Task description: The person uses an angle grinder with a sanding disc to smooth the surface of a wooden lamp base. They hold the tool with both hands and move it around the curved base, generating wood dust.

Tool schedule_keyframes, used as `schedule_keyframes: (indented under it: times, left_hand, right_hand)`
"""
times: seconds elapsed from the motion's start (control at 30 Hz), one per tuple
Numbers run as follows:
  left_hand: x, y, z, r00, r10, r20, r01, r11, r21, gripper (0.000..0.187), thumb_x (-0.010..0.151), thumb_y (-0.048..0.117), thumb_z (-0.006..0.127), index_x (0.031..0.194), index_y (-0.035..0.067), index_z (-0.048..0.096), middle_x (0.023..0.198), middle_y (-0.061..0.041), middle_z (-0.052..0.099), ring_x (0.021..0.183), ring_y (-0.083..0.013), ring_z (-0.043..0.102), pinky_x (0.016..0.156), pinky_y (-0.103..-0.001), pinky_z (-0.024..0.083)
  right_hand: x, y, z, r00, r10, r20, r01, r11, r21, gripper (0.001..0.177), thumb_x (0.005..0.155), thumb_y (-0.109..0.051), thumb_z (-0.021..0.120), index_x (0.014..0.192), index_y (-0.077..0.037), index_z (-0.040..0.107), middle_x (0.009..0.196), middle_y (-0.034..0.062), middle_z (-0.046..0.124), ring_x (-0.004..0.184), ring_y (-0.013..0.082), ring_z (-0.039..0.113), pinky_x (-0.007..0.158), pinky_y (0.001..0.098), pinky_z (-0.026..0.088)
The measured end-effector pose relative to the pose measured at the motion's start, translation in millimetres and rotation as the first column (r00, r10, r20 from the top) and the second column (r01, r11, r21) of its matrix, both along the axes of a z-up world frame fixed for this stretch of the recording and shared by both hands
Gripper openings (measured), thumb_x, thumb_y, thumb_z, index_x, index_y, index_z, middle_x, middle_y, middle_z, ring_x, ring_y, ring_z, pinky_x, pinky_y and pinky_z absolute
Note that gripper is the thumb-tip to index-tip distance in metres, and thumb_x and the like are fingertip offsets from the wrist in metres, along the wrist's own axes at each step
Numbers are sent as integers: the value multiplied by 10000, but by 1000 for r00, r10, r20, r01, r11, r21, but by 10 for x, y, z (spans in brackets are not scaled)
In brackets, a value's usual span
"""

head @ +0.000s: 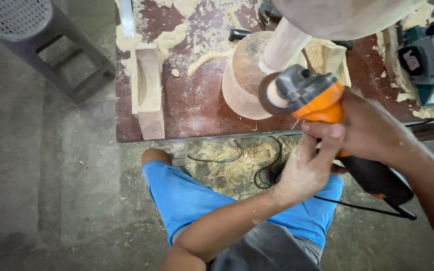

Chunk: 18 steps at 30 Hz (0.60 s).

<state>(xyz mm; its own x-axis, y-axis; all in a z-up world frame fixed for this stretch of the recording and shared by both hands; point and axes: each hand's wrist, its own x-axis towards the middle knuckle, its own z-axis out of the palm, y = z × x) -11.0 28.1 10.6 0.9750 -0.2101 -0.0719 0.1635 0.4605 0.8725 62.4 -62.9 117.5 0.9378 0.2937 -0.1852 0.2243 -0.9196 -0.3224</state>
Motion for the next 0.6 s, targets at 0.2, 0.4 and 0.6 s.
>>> schedule_keyframes:
  times: [0.2, 0.4, 0.6]
  left_hand:
    - [152, -335, -190, 969, -42, 245, -19, 970, 244, 394, 1117, 362, 561, 1354, 52, 513, 934, -185, 675, 836, -292, 726, 641, -394, 606]
    - [-15, -275, -350, 766, -22, 643, -259, 904, 340, 349, 1144, 360, 506, 1393, 157, 639, 961, -234, 630, 721, -281, 682, 602, -409, 511]
    - [-99, 228, -186, 983, 32, 179, -60, 987, 152, 575, 1082, 469, 543, 1197, -91, 605, 871, -226, 668, 807, -271, 700, 690, -398, 542]
  right_hand:
    - [-39, -284, 8, 951, -257, -175, 275, 957, 93, 476, 843, -397, 762, 1200, -88, 700, 989, 107, 779, 885, 238, 747, 784, 400, 574]
    - [-251, -235, -32, 936, -332, -115, 342, 937, 76, 525, 804, -384, 754, 1211, -64, 664, 1016, 120, 775, 926, 242, 752, 818, 397, 576]
    - [-214, 129, -134, 991, -131, -33, 134, 987, 86, 661, 767, -438, 764, 1292, -74, 596, 1105, 146, 757, 989, 288, 755, 867, 408, 562]
